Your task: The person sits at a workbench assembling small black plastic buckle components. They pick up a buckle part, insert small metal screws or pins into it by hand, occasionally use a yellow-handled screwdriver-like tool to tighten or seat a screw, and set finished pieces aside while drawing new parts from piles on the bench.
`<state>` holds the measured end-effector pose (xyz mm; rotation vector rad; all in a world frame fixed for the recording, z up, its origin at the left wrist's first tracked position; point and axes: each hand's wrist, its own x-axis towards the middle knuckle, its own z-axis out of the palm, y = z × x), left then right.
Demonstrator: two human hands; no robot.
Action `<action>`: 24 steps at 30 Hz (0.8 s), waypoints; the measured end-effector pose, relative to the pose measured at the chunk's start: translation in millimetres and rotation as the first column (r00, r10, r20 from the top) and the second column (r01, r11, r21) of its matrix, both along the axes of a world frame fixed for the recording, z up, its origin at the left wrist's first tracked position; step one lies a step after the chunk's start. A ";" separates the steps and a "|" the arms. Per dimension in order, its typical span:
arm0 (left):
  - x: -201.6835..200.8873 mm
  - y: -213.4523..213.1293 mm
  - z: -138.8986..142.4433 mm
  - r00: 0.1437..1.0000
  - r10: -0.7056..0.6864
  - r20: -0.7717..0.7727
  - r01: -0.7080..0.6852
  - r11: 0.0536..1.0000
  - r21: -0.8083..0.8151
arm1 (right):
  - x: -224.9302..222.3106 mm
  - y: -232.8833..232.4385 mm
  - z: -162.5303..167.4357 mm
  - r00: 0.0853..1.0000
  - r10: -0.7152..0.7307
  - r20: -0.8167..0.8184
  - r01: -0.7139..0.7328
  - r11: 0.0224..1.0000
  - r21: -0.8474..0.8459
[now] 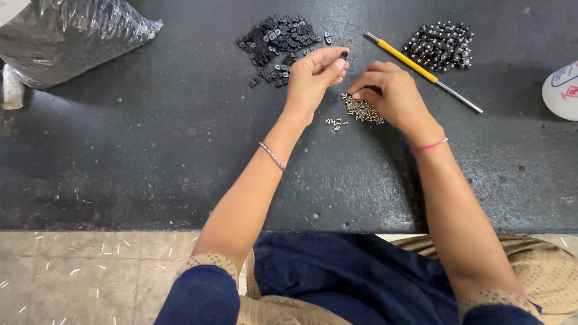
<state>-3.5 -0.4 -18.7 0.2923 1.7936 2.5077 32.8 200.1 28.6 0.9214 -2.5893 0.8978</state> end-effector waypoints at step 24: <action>3.2 11.3 -2.8 0.996 -0.026 -0.086 0.016 0.993 -0.118 | 0.1 -6.6 2.0 0.970 -0.208 0.128 0.240 0.905 -0.351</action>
